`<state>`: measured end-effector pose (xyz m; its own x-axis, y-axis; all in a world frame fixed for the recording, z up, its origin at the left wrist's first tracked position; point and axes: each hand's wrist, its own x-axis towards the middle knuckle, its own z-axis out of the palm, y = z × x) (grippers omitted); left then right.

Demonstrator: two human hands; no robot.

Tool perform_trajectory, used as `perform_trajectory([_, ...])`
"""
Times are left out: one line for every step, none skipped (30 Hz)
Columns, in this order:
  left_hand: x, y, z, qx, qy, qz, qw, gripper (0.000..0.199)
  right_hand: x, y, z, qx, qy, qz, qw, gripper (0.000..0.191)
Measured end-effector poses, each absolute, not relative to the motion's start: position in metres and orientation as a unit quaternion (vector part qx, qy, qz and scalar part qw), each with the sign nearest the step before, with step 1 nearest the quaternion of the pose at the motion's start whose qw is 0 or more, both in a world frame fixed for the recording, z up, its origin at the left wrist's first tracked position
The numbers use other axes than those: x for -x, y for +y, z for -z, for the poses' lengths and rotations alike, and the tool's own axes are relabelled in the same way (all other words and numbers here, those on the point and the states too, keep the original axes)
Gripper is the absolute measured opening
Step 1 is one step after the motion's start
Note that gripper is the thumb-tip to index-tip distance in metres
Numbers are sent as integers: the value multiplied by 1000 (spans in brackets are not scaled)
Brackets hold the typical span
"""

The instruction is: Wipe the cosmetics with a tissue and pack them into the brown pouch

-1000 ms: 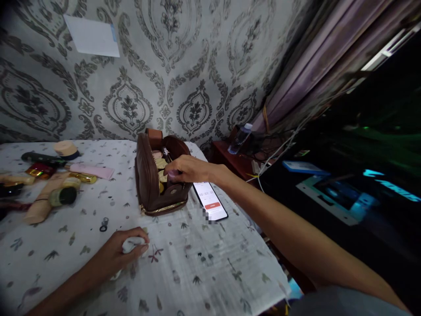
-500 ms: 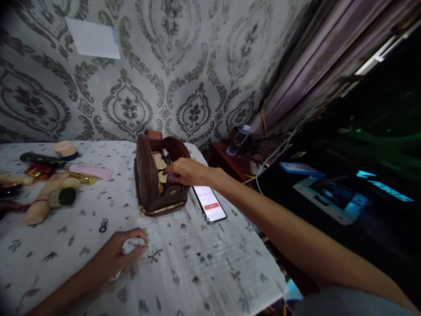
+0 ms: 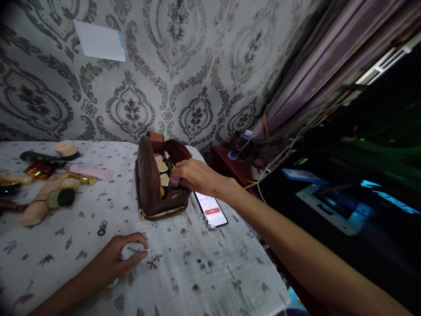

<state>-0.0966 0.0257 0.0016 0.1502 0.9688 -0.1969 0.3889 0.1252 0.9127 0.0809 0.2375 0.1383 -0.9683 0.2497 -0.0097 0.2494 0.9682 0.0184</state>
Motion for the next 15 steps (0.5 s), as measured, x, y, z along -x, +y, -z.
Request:
perform_trajectory([97, 26, -2, -586, 580, -299, 481, 30, -80, 238, -138, -126, 992, -14, 8, 18])
perform_trajectory([97, 26, -2, -584, 583, -295, 482, 31, -80, 239, -138, -125, 992, -16, 9, 18])
perform_trajectory([97, 26, -2, -583, 585, -292, 481, 31, -79, 239, -138, -122, 992, -13, 10, 18])
perform_trajectory([97, 26, -2, -583, 588, -292, 479, 31, -79, 240, -138, -117, 993, -8, 9, 19])
perform_trajectory([97, 25, -2, -584, 589, -292, 477, 31, -79, 240, -137, -112, 994, -2, 6, 20])
perform_trajectory([98, 25, -2, -585, 590, -294, 473, 31, -80, 240, -137, -110, 994, 1, -3, 20])
perform_trajectory([98, 25, -2, -587, 590, -295, 470, 32, -80, 238, -136, -109, 994, -1, -17, 20])
perform_trajectory([98, 25, -2, -589, 589, -297, 466, 32, -80, 236, -136, -109, 993, -6, -34, 18])
perform_trajectory([98, 24, -2, -591, 589, -299, 463, 31, -81, 233, -135, -108, 993, -15, -51, 16])
perform_trajectory([99, 24, -2, -593, 588, -301, 460, 31, -82, 229, -133, -103, 992, -26, -65, 16])
perform_trajectory([99, 24, -3, -595, 586, -305, 457, 30, -84, 223, -131, -96, 992, -38, -74, 17])
perform_trajectory([99, 24, -3, -596, 584, -309, 456, 29, -87, 217, -130, -89, 992, -48, -77, 19])
perform_trajectory([99, 23, -3, -595, 583, -313, 456, 29, -90, 210, -127, -84, 992, -55, -76, 20])
perform_trajectory([99, 23, -4, -594, 583, -314, 457, 29, -94, 203, -125, -81, 992, -58, -74, 22])
perform_trajectory([99, 23, -5, -593, 583, -313, 458, 29, -99, 195, -122, -81, 993, -55, -71, 23])
